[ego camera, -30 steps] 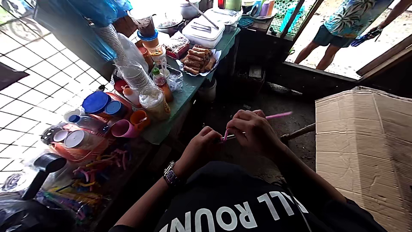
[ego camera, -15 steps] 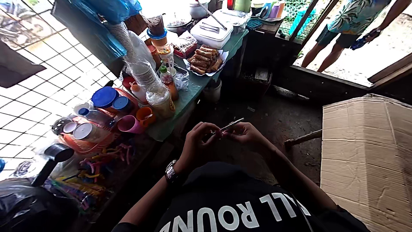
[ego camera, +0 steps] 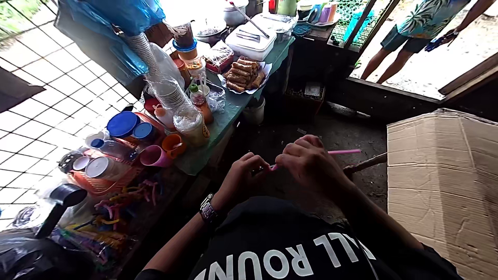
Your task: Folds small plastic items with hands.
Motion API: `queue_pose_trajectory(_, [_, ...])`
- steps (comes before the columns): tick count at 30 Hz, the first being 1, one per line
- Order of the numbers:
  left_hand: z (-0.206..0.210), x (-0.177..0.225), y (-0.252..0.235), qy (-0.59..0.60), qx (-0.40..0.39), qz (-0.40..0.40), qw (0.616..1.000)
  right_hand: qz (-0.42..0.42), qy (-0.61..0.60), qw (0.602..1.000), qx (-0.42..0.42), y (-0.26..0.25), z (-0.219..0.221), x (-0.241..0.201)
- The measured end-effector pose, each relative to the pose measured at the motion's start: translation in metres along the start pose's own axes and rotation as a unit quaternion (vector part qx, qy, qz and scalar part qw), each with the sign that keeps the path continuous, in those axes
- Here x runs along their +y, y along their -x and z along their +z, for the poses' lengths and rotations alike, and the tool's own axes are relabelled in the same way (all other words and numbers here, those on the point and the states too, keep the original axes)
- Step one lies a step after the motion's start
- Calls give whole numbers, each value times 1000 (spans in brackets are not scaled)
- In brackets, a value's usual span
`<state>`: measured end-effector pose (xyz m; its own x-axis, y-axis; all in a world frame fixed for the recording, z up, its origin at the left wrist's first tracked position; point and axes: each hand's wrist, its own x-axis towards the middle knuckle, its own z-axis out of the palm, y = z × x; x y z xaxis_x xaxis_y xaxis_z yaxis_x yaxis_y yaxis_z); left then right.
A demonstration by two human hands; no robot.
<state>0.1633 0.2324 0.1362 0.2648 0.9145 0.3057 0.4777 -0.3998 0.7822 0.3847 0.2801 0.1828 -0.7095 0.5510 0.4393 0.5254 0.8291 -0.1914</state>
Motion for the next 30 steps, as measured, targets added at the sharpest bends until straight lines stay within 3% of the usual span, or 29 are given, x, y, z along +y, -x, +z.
queue_pose_trajectory(3, [-5,7,-3,25,-45,44,998,-10,-183,981,-63,-11,9,40])
queue_pose_trajectory(8, [-6,7,-3,134,19,-10,991,60,-410,908,-56,-5,48,47])
queue_pose_trajectory(11, [-4,4,-2,168,83,-73,979,89,-403,910,-33,5,64,27])
queue_pose_trajectory(15, [-7,-4,-2,209,132,-127,961,78,-247,966,-23,14,58,2])
queue_pose_trajectory(19, [-6,-12,2,69,84,-121,987,42,-28,999,-5,11,24,-17])
queue_pose_trajectory(21, [-3,-8,4,-8,31,-105,994,32,10,999,-8,4,12,-13])
queue_pose_trajectory(25, [-5,-2,5,25,-58,-37,997,37,-122,991,-31,-1,8,16])
queue_pose_trajectory(30, [-13,4,8,127,-50,16,991,60,-353,933,-38,3,34,37])
